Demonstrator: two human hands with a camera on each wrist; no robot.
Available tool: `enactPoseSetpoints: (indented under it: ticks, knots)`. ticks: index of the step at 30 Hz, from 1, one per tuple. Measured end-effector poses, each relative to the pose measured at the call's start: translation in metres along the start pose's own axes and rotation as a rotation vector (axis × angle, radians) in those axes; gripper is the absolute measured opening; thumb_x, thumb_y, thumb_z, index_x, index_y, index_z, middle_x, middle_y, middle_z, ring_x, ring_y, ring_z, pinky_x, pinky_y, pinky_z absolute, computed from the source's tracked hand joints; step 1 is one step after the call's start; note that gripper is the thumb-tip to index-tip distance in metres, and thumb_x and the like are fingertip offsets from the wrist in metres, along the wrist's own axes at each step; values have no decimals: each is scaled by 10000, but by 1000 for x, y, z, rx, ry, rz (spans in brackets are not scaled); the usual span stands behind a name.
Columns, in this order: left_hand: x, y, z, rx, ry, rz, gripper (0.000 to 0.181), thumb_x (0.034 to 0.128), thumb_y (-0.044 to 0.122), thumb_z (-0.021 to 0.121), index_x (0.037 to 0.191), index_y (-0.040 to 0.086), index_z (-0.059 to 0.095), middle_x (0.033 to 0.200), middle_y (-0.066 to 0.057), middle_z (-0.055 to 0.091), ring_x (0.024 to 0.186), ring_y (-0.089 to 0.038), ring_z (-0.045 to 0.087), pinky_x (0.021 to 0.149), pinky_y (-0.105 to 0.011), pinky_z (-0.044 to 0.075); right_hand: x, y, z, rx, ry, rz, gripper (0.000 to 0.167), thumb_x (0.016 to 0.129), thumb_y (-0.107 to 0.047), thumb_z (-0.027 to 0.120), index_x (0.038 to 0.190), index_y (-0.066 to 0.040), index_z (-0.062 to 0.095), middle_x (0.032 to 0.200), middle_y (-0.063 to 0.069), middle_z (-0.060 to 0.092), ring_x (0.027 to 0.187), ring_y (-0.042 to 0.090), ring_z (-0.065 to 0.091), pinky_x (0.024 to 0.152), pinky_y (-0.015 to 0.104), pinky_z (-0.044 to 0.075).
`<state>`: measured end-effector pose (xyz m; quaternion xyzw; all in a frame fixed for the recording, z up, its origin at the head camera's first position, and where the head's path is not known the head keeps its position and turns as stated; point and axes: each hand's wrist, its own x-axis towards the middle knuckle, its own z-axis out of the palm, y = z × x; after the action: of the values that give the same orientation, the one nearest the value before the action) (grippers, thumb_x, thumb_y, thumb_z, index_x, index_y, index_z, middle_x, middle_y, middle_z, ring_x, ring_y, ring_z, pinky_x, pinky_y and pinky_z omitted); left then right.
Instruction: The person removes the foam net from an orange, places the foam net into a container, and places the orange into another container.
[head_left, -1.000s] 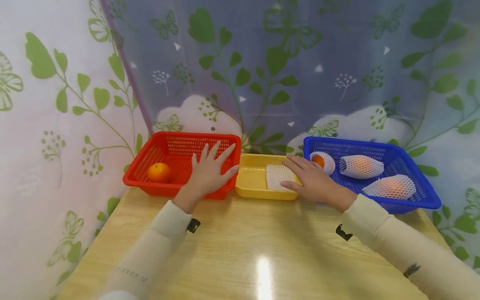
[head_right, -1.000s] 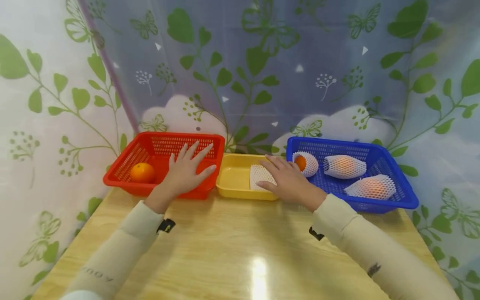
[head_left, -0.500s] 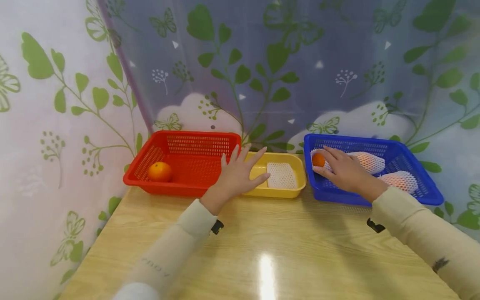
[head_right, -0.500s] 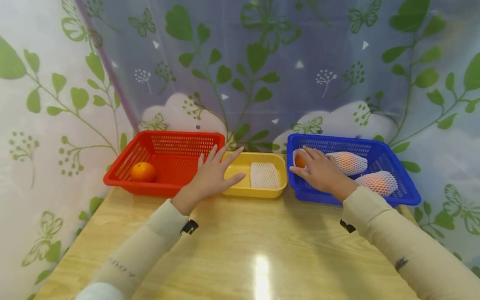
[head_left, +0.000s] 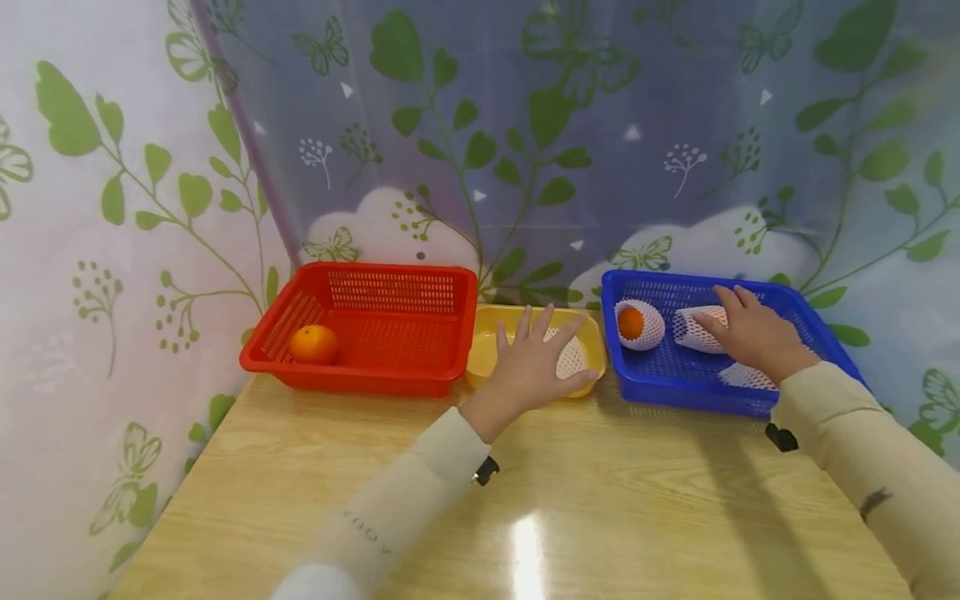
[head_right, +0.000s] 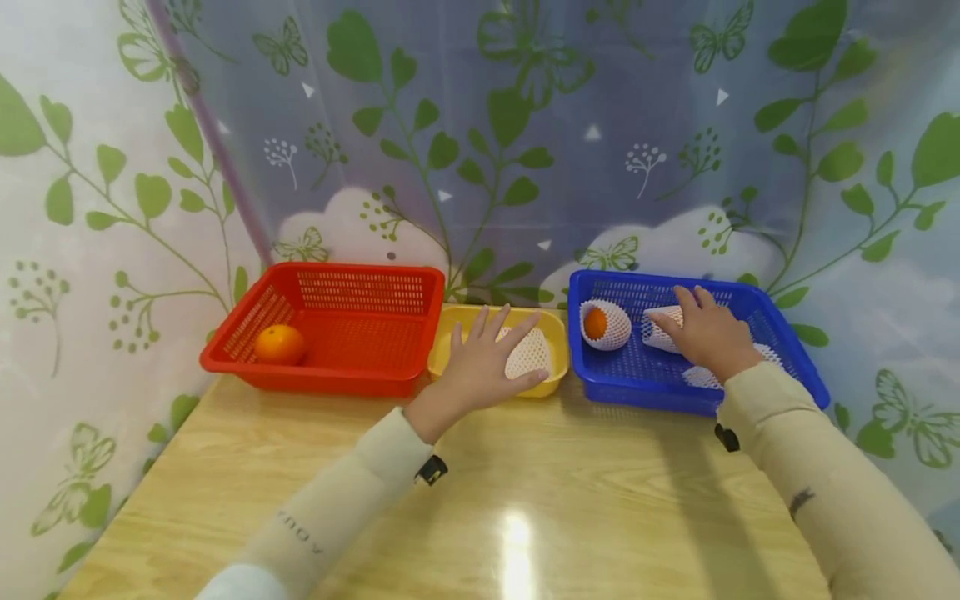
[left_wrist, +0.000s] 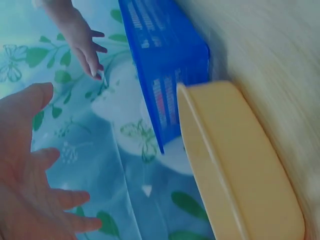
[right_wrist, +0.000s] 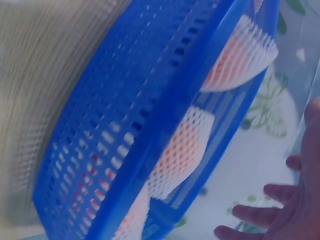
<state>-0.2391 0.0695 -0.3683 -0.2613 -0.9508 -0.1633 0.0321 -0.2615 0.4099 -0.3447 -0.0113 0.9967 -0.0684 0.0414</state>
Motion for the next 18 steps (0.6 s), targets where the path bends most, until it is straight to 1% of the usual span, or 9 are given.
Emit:
enactPoseSetpoints:
  ticks: [3, 6, 10, 13, 15, 18]
  knots:
    - [3, 12, 9, 4, 3, -18, 806, 856, 742, 467, 1537, 428, 170, 1612, -89, 165, 1469, -376, 92, 1102, -686, 106, -2, 14, 2, 39, 9, 92, 993, 952, -695, 193, 1491, 116, -5, 1431, 473, 88, 1187, 674, 262, 920, 749, 295]
    - [6, 24, 15, -7, -17, -43, 820, 846, 754, 467, 1533, 454, 135, 1615, -89, 154, 1469, -383, 89, 1103, -682, 119, -4, 25, 2, 82, 16, 210, 1076, 930, -724, 179, 1438, 194, -59, 1350, 540, 105, 1133, 693, 270, 901, 739, 315]
    - [10, 32, 23, -51, -49, -83, 830, 845, 743, 486, 1531, 463, 112, 1615, -93, 151, 1466, -395, 94, 1106, -682, 107, -2, 33, 3, 153, -27, 366, 1141, 908, -747, 172, 1384, 245, -131, 1341, 573, 74, 1186, 691, 215, 966, 723, 286]
    - [12, 33, 30, -72, -50, -107, 837, 843, 741, 497, 1532, 459, 115, 1609, -105, 167, 1460, -402, 118, 1104, -685, 110, 2, 34, 4, 170, -93, 425, 1143, 914, -734, 157, 1348, 283, -134, 1352, 574, 47, 1242, 678, 167, 1027, 687, 268]
    - [14, 33, 35, -84, -49, -114, 842, 838, 742, 504, 1531, 461, 116, 1607, -104, 176, 1457, -407, 128, 1100, -688, 119, 3, 34, 5, 161, -129, 438, 1125, 925, -713, 151, 1343, 312, -48, 1357, 563, 71, 1253, 663, 194, 1039, 661, 291]
    - [16, 36, 42, -90, -49, -112, 845, 836, 745, 505, 1529, 469, 109, 1611, -79, 171, 1457, -408, 127, 1095, -691, 138, 3, 40, 7, 138, -164, 436, 1082, 935, -687, 121, 1343, 314, 148, 1366, 525, 171, 1255, 626, 265, 1034, 622, 340]
